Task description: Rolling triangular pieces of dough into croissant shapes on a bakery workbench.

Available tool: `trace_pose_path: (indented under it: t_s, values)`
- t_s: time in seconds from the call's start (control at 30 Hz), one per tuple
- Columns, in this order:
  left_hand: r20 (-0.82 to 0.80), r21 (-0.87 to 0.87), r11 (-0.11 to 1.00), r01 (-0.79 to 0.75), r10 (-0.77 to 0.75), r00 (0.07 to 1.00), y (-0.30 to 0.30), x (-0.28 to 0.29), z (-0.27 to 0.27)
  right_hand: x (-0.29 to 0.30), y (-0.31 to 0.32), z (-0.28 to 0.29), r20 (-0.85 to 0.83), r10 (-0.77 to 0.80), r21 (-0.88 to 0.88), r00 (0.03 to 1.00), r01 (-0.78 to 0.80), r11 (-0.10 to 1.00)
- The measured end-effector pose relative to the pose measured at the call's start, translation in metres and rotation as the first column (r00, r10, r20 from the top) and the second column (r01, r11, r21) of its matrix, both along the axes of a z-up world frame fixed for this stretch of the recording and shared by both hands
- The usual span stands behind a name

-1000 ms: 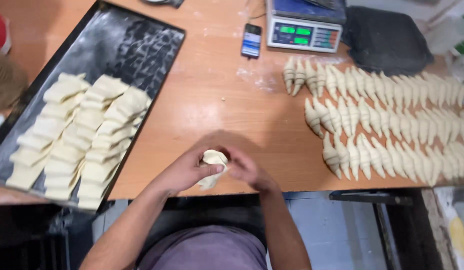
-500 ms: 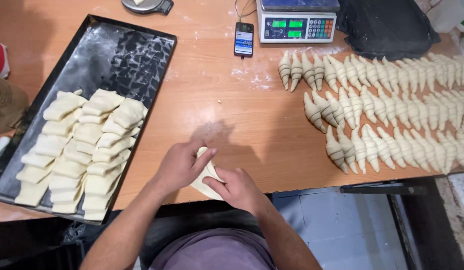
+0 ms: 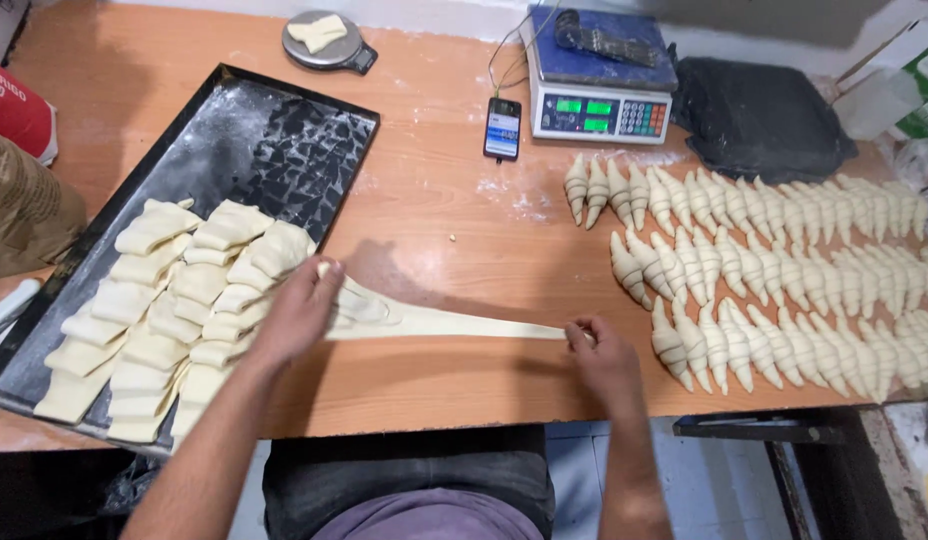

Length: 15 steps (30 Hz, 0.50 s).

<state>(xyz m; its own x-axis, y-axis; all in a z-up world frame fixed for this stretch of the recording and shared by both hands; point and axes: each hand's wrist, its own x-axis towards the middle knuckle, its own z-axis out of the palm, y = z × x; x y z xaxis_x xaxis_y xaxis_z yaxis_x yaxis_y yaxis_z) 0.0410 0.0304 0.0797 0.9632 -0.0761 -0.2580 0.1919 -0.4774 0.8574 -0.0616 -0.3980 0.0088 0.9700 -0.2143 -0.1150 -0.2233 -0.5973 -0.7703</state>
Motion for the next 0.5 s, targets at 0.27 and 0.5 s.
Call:
trace_pose_path:
  t_s: [0.27, 0.5]
  values:
    - [-0.054, -0.633, 0.757, 0.161, -0.251, 0.966, -0.055, -0.071, 0.055, -0.020, 0.175, 0.119, 0.498, 0.340, -0.072, 0.798, -0.353, 0.933]
    - [0.499, 0.413, 0.863, 0.292, -0.482, 0.720, -0.034, -0.103, 0.141, -0.030, 0.165, 0.186, 0.632, 0.389, -0.118, 0.670, -0.414, 0.903]
